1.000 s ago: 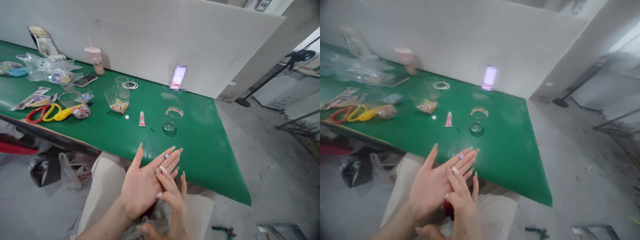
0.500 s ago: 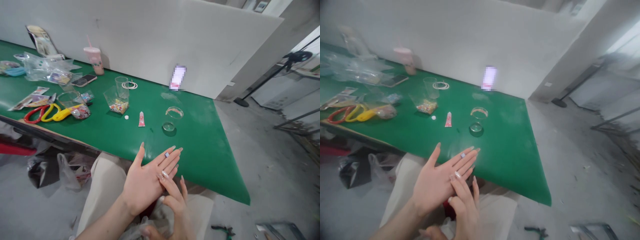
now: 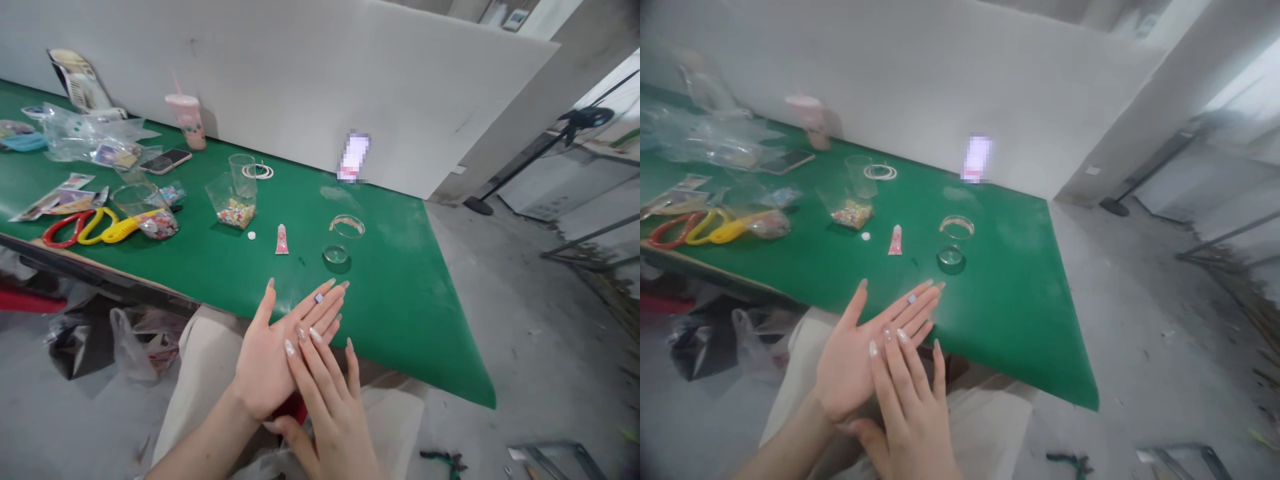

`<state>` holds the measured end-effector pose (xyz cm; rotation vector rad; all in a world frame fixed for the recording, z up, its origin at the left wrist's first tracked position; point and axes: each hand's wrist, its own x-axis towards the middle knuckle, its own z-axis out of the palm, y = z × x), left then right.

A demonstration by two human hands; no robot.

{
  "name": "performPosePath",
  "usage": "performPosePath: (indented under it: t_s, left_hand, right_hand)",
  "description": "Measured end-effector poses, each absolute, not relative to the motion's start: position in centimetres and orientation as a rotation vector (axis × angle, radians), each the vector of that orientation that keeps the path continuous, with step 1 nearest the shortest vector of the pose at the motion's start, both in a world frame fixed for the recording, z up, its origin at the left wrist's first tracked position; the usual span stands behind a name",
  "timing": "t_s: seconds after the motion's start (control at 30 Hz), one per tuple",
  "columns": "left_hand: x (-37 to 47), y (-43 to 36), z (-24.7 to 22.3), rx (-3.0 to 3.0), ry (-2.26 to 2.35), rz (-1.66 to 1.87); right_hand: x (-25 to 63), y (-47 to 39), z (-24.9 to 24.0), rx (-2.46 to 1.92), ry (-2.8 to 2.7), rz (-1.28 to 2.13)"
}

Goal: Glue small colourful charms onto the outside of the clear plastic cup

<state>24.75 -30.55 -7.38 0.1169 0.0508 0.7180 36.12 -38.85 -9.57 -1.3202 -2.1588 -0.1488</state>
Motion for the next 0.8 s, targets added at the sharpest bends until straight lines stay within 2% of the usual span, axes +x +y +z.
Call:
performPosePath:
  t_s: [0.27, 0.47, 0.57, 0.8]
  left_hand:
    - [24.4, -29.1, -6.3, 0.113, 0.148, 0.805]
    - [24.6, -29.1, -5.2, 0.095, 0.182, 0.839]
    - [24.6, -29.7, -5.7, 0.141, 0.154, 0.845]
    - [24.4, -30.9, -6.0, 0.266, 0.112, 0.840]
  right_hand:
    - [36.1, -38.9, -9.9, -1.265, -2.273, 0.043]
    - [37.3, -39.5, -11.6, -1.061, -1.808, 0.645]
    - [37.9, -39.7, -11.9, -0.996, -1.556, 0.819]
    - [37.8, -39.2, -11.4, -0.902, -1.532, 0.894]
